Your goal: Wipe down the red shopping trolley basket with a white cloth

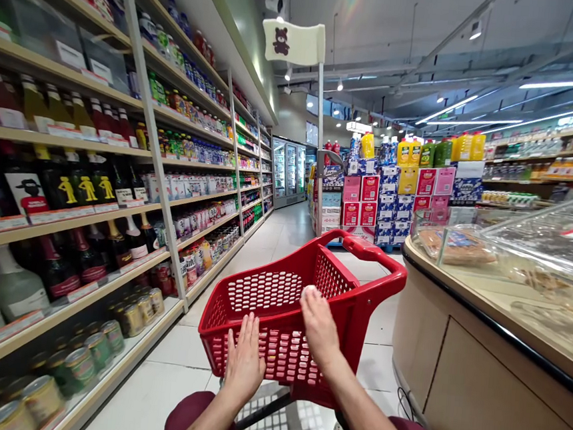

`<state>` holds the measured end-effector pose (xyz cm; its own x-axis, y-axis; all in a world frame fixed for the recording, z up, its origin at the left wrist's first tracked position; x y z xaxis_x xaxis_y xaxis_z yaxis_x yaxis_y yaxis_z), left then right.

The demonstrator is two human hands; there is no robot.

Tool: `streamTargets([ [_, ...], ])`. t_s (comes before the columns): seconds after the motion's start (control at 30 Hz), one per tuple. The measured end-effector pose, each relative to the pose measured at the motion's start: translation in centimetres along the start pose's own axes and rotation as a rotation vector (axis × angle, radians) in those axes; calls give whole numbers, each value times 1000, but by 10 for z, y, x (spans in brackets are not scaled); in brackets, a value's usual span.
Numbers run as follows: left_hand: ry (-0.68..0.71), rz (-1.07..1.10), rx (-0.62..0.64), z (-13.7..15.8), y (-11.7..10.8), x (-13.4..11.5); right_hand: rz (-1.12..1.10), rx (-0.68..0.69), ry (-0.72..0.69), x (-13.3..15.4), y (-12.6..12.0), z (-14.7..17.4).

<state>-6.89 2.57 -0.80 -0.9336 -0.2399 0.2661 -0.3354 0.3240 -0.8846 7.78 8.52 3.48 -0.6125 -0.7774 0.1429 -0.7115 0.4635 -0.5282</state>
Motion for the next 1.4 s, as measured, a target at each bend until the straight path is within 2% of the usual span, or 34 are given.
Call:
streamTargets([
  [0.1,-11,-4,8,1,2,3,4,-49,75,-1,3,-2],
  [0.2,5,-19,14,1,4,5,-79,20,-34,24,22,-1],
  [0.27,-11,-34,8,2,5,11,-105,48,-73,31,28,1],
  [0.43,-52,-31,14,4,8,22,-46,-33,54,13,18,1],
  [0.6,-34,5,18,4,7,27,-133,38,-68,43,38,1],
  [0.67,-69,2,30,4,8,33,-112,41,-57,37,37,0],
  [0.77,-101,-12,47,6,12,38,-43,-20,52,17,26,-1],
  [0.83,-83,-24,49,6,14,38,-36,-33,71,19,30,1],
  [0.93,-67,-53,33,7,17,40,-108,36,-48,50,51,3],
  [1.0,-56,-63,21,7,17,41,-146,69,-106,59,57,2],
  [1.07,-59,-54,20,6,18,41,-134,48,-72,44,49,0],
  [1.13,-74,-32,24,5,18,40,-90,-9,25,18,34,-2],
  [1.2,-88,-14,28,5,18,39,-60,-58,104,5,26,-2],
  [1.27,-99,-11,37,5,17,38,-85,-49,84,16,33,-1],
  [1.4,-96,-24,45,8,17,37,-188,43,-78,52,55,2],
])
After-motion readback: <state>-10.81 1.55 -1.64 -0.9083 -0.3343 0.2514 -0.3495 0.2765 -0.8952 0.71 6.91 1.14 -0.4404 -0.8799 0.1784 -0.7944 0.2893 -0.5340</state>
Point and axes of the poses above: each hand's wrist, its own z-axis away from the middle knuckle, its own y-axis out of the palm, x = y × z, the point moved 7 cm from there along -z, towards the middle knuckle, and after that the axes turned 15 degrees about -z, right-handed, at the moved point
